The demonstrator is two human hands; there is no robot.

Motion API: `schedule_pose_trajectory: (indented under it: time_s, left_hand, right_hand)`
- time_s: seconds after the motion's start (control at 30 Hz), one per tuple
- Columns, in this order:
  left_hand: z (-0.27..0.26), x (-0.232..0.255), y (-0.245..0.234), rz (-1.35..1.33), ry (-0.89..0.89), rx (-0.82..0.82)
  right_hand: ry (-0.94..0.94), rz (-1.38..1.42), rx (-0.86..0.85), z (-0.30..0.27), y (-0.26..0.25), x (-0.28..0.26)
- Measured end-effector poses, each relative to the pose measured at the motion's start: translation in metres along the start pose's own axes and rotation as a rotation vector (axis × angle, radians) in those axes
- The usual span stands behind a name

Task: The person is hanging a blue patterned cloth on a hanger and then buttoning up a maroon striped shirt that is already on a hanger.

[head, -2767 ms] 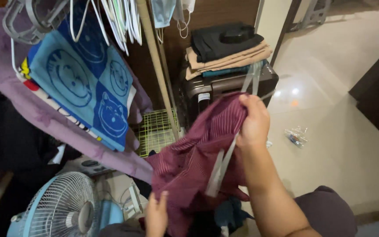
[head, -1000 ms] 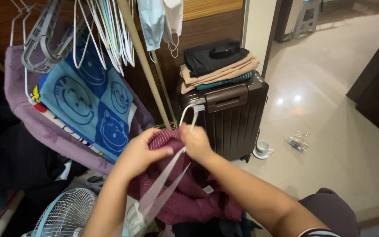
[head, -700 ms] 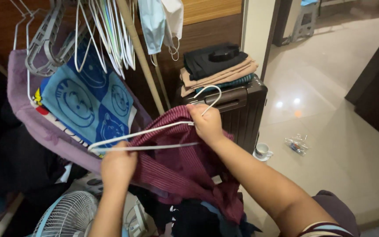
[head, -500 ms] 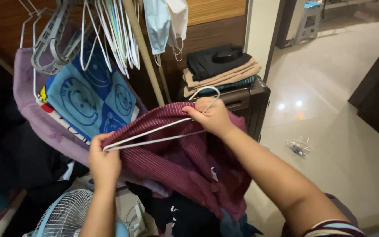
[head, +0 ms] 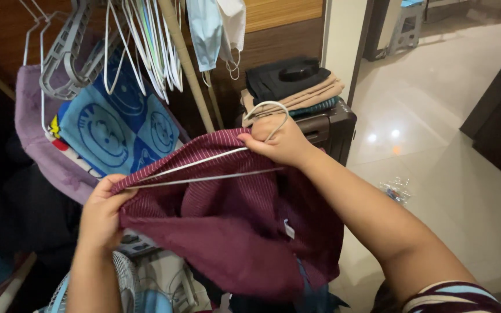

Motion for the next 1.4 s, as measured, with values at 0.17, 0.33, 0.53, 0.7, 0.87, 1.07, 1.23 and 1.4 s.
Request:
schedule_pose_trajectory:
  time_s: [0.17,0.33,0.53,0.7,0.87,1.07,1.23,1.4]
  left_hand:
    - [-0.007,0.035,-0.013,0.095,-0.135,-0.143]
    - [-0.019,0.039,-0.01,0.175,-0.157,-0.16]
    - [-0.093,0.066,0.073,0.734,-0.278,-0.534]
    - [-0.088,0.056,0.1,1.051,0.326,-0.188]
    - [-0.08,0.016,0.12,1.477,0.604,-0.18]
    - [-0.077,-0.006,0.135,1.268,0.709,-0.306]
    - [-0.068,0.006,0.121,1.389,0.73,-0.132]
    - [-0.074,0.031,0.105,1.263,0.776,0.094]
  right_hand:
    - [0.236,0.121,-0.155,-0.011,0.006,0.01]
    - [-0.156,-0.536,-0.193,-0.013,0.03,-0.003]
    - [0.085,-0.359,-0.172,-0.027,0.052,-0.002]
    - [0.214,-0.171,-0.194,-0.023,0.043,-0.023]
    - [0.226,-0.148,-0.172,-0.016,0.039,-0.045]
    - [-0.015,-0.104,-0.041,-0.022,0.051,-0.071]
    - [0.208,0.086,-0.307,0.009,0.01,-0.083]
    - [0.423,0.139,-0.487,0.004,-0.023,-0.075]
Point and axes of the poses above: each hand's wrist, its own z-axis towards the middle knuckle, its own y-axis out of the palm, x = y × z, the point moved 1 cm from there along z, towards the middle knuckle, and after that the axes turned 6 degrees about x, right-handed, at the moved point
